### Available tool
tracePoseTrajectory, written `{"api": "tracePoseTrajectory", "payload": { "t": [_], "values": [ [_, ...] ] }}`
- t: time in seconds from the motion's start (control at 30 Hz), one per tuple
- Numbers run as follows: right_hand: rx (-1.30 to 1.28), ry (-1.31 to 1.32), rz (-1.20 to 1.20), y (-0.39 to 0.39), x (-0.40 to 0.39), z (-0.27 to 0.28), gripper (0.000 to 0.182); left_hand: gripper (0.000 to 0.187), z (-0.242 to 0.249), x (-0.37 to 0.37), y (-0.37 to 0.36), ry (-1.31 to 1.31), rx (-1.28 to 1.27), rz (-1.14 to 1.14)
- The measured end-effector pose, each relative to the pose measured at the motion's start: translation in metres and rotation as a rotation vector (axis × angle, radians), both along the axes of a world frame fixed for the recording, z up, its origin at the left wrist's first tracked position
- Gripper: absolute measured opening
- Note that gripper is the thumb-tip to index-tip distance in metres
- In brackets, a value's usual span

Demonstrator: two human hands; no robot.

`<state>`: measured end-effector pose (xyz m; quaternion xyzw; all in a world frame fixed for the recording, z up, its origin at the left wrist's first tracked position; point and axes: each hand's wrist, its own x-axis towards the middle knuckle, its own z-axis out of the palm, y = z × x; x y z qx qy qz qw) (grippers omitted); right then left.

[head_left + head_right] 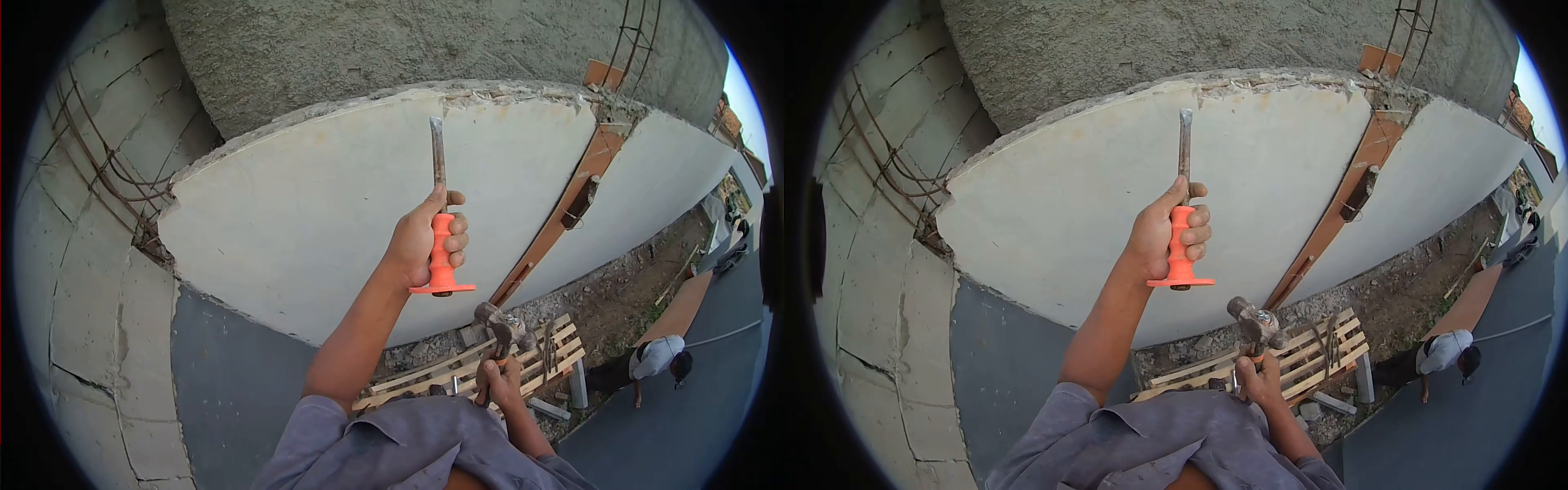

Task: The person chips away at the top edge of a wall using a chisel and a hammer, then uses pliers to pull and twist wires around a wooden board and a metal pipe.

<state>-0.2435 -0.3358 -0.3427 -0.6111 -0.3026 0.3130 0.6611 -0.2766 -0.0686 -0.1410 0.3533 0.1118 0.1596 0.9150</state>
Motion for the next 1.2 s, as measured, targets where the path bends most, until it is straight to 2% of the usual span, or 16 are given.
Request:
{"api": "tracePoseTrajectory", "payload": {
  "t": [0.07,0.3,0.47,0.67,0.77,1.07,1.2],
  "values": [
    [-0.002,0.064,0.024,0.000,0.013,0.029,0.049,0.031,0.003,0.015,0.001,0.008,0.009,0.025],
    [0.364,-0.148,-0.034,0.005,0.045,0.061,0.052,0.026,0.002,0.042,0.010,-0.068,-0.084,0.078],
    [0.458,-0.184,-0.052,0.008,0.044,0.087,0.048,0.026,0.006,0.040,0.012,-0.122,-0.156,0.059],
    [0.525,-0.215,-0.055,0.022,0.023,0.115,0.052,0.027,0.015,0.040,0.012,-0.182,-0.246,0.024],
    [0.642,-0.317,-0.055,0.032,0.014,0.135,0.054,0.024,0.022,0.039,0.012,-0.219,-0.332,-0.031],
    [0.742,-0.494,-0.224,0.028,-0.018,0.176,0.055,0.028,0.033,0.042,0.003,-0.193,-0.371,0.041],
    [1.049,-0.783,-0.353,0.024,-0.032,0.218,0.044,0.028,0.044,0.049,-0.004,-0.204,-0.403,0.065]
  ]
}}
